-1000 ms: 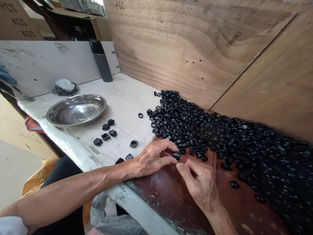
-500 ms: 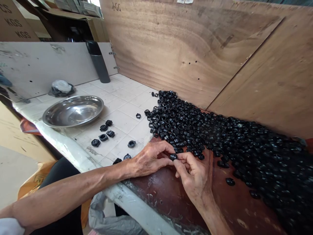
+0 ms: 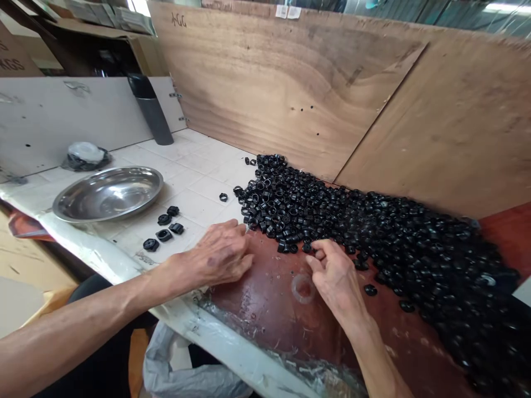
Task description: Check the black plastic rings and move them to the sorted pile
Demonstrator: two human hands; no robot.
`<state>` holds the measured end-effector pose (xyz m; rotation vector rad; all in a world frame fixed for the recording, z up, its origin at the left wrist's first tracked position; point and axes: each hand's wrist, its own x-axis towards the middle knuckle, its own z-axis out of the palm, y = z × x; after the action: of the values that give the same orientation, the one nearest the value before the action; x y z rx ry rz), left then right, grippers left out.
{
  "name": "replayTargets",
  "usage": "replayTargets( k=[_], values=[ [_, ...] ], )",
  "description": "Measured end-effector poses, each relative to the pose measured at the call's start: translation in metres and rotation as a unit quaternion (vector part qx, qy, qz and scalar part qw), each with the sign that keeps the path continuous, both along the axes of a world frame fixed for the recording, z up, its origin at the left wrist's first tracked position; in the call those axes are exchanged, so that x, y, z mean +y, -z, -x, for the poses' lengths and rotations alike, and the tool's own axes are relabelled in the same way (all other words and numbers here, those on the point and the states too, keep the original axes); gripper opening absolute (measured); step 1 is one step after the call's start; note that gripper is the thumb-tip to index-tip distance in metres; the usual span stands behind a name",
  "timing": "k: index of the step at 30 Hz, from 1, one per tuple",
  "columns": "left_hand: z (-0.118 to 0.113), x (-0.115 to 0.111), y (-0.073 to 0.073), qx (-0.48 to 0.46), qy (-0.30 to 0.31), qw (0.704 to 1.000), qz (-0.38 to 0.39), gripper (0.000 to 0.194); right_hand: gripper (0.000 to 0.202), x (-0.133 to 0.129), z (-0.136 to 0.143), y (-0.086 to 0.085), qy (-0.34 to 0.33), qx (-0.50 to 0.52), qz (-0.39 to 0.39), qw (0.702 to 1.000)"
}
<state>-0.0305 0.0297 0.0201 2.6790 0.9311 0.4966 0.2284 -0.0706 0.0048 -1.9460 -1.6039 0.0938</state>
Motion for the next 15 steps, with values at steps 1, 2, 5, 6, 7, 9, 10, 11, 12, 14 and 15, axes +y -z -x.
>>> replayTargets(
  k=[1,2,5,6,7,9,10,11,12,14,15],
  values=[
    [-0.011,0.000,-0.001,0.013,0.019,0.999,-0.027,0.016,0.024,0.001,0.002,0.003,-0.033,0.004,-0.001,0.999],
    [-0.024,-0.001,0.000,0.023,0.041,0.998,-0.042,0.014,0.033,0.003,0.006,0.007,-0.062,0.008,0.000,0.998],
    [-0.057,-0.003,0.008,0.046,0.063,0.997,-0.029,0.015,0.041,0.007,0.015,0.019,-0.109,0.000,0.007,0.994],
    [-0.064,-0.003,0.013,0.049,0.061,0.997,-0.019,0.017,0.040,0.009,0.017,0.023,-0.112,-0.005,0.010,0.994],
    [-0.068,-0.003,0.019,0.041,0.058,0.997,-0.012,0.019,0.036,0.010,0.019,0.025,-0.114,-0.008,0.013,0.993],
    [-0.068,-0.003,0.029,0.011,0.060,0.998,-0.005,0.020,0.028,0.011,0.020,0.029,-0.111,-0.008,0.015,0.994],
    [-0.066,-0.004,0.034,-0.009,0.066,0.998,-0.003,0.021,0.025,0.011,0.021,0.029,-0.111,-0.005,0.014,0.994],
    [-0.063,-0.005,0.036,-0.030,0.073,0.997,0.002,0.022,0.022,0.010,0.021,0.030,-0.112,-0.001,0.013,0.994],
    [-0.060,-0.006,0.038,-0.051,0.081,0.995,0.011,0.024,0.021,0.010,0.020,0.029,-0.115,0.001,0.011,0.993],
    [-0.057,-0.009,0.037,-0.103,0.085,0.990,0.052,0.031,0.020,0.009,0.019,0.027,-0.115,0.006,0.008,0.993],
    [-0.056,-0.011,0.035,-0.135,0.076,0.984,0.089,0.033,0.020,0.008,0.019,0.025,-0.109,0.023,0.000,0.994]
  ],
)
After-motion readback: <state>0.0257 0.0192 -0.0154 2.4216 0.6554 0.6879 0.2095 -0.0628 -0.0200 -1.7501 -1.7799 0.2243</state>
